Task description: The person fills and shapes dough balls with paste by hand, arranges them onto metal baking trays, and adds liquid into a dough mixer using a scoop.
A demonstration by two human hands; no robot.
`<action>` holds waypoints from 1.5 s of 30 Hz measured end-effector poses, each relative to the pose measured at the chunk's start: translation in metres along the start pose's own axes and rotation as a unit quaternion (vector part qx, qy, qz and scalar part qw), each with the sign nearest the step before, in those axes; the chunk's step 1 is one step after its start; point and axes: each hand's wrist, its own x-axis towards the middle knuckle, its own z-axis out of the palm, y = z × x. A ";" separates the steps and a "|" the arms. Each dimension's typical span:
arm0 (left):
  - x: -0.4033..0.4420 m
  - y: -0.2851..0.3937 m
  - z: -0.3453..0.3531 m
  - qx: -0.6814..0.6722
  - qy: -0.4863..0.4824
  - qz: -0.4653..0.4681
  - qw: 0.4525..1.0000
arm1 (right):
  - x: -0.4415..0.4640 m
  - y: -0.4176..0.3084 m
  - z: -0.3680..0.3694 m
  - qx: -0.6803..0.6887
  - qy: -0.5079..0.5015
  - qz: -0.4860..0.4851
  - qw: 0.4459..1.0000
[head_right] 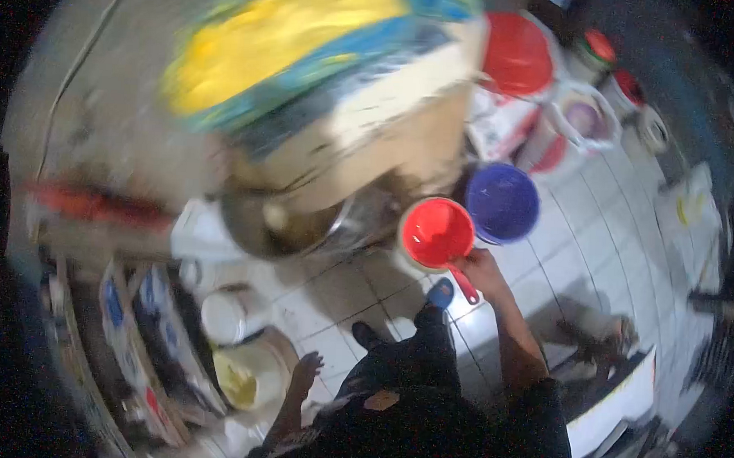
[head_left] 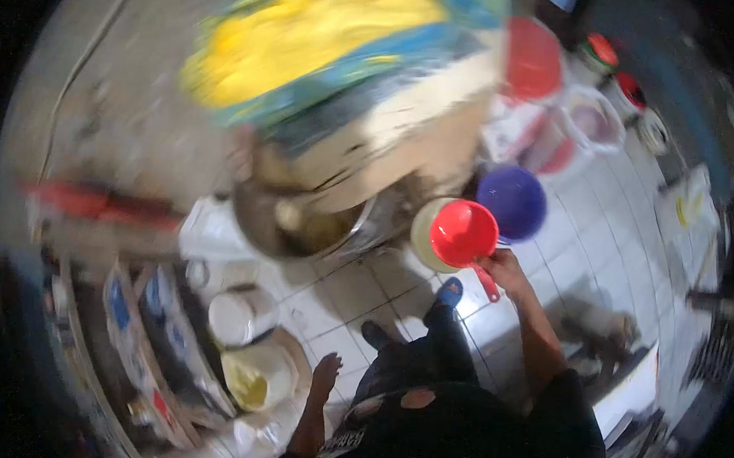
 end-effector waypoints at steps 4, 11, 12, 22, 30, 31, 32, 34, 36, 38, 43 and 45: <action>-0.027 -0.067 -0.059 -0.050 0.028 0.031 0.998 | -0.023 -0.016 0.109 -0.016 -0.099 -0.003 0.995; -0.059 -0.311 -0.155 -0.447 0.103 -0.028 0.888 | -0.003 -0.080 0.299 -0.058 -0.185 0.005 0.981; -0.072 -0.323 -0.159 -0.453 0.103 -0.029 0.885 | -0.011 -0.105 0.325 -0.115 -0.174 -0.045 0.977; -0.114 -0.357 -0.106 -0.495 0.137 -0.073 0.855 | 0.054 -0.190 0.433 -0.480 -0.001 -0.433 0.763; -0.063 -0.308 -0.084 -0.501 0.196 -0.037 0.842 | 0.062 -0.219 0.444 -0.540 0.008 -0.450 0.711; -0.062 -0.307 -0.089 -0.503 0.197 -0.036 0.841 | 0.070 -0.218 0.445 -0.540 0.007 -0.452 0.710; -0.064 -0.302 -0.098 -0.443 0.204 0.009 0.873 | 0.082 -0.214 0.445 -0.527 0.010 -0.467 0.710; -0.066 -0.296 -0.109 -0.347 0.209 0.077 0.911 | 0.085 -0.218 0.443 -0.515 0.015 -0.483 0.708; -0.068 -0.277 -0.118 -0.395 0.214 0.031 0.893 | 0.066 -0.230 0.441 -0.550 -0.005 -0.427 0.718; -0.064 -0.267 -0.125 -0.453 0.216 -0.039 0.864 | 0.068 -0.233 0.440 -0.555 -0.003 -0.427 0.714; -0.060 -0.272 -0.121 -0.437 0.211 -0.057 0.872 | 0.054 -0.231 0.430 -0.541 0.012 -0.468 0.699; -0.052 -0.281 -0.117 -0.417 0.210 -0.051 0.883 | 0.052 -0.230 0.428 -0.524 0.042 -0.520 0.673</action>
